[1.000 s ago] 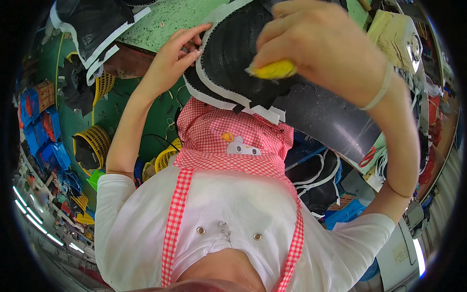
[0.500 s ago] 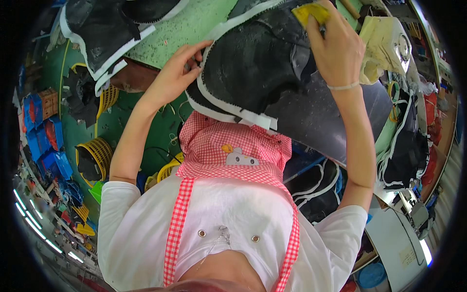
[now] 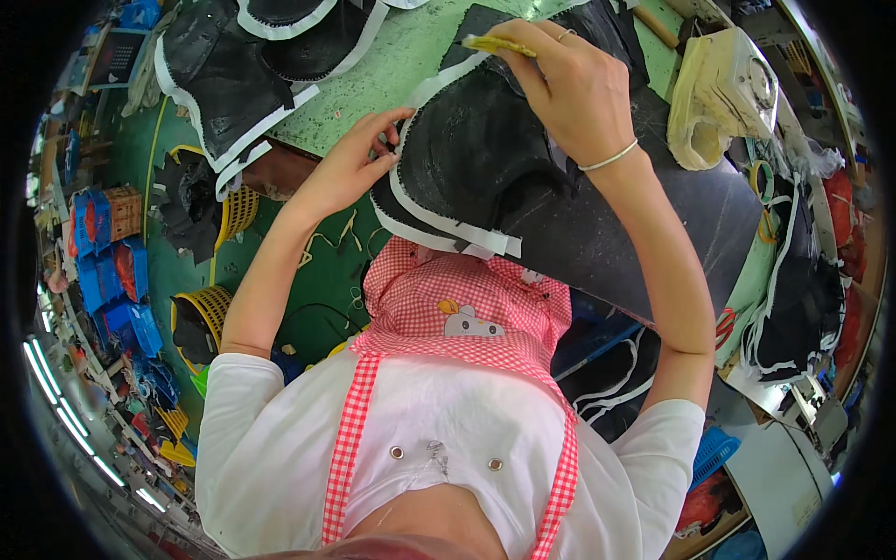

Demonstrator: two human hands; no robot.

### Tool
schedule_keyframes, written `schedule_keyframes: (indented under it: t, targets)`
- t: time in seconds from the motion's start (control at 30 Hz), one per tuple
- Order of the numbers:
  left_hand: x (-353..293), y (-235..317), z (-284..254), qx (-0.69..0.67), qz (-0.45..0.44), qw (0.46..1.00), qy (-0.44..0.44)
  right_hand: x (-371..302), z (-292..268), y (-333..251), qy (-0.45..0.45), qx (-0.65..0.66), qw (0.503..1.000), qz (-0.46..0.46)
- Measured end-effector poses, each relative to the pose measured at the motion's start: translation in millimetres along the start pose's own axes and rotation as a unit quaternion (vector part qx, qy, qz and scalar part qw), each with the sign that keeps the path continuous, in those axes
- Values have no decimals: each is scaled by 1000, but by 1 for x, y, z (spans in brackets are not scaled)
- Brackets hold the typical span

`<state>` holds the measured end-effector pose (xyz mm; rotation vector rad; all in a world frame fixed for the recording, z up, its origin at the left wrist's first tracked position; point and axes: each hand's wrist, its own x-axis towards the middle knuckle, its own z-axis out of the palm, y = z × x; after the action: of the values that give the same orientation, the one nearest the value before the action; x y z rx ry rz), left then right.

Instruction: Applying adhesive and assembling black shoe upper components at a manufacturing workstation.

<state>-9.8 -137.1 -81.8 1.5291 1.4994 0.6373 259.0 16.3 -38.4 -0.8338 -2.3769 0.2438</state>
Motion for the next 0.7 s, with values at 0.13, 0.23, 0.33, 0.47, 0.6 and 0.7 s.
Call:
schedule_keyframes:
  t: [0.13, 0.23, 0.33, 0.47, 0.6, 0.7]
  targets:
    - [1, -1, 1, 4, 9, 1000, -2, 13, -17, 2, -116, 12, 992, -44]
    - [0, -2, 3, 8, 10, 1000, 7, 20, -43, 12, -261, 32, 963, 55]
    - [1, -3, 5, 24, 31, 999, 21, 18, -52, 20, -154, 66, 976, 137]
    - [0, -2, 6, 26, 21, 999, 21, -3, -25, 16, -106, 29, 981, 161]
    - [0, 0, 6, 22, 11, 999, 20, -7, -14, 5, -131, 71, 977, 151]
    - [-1, 1, 9, 37, 20, 998, 37, 3, -16, -12, -105, 44, 982, 149]
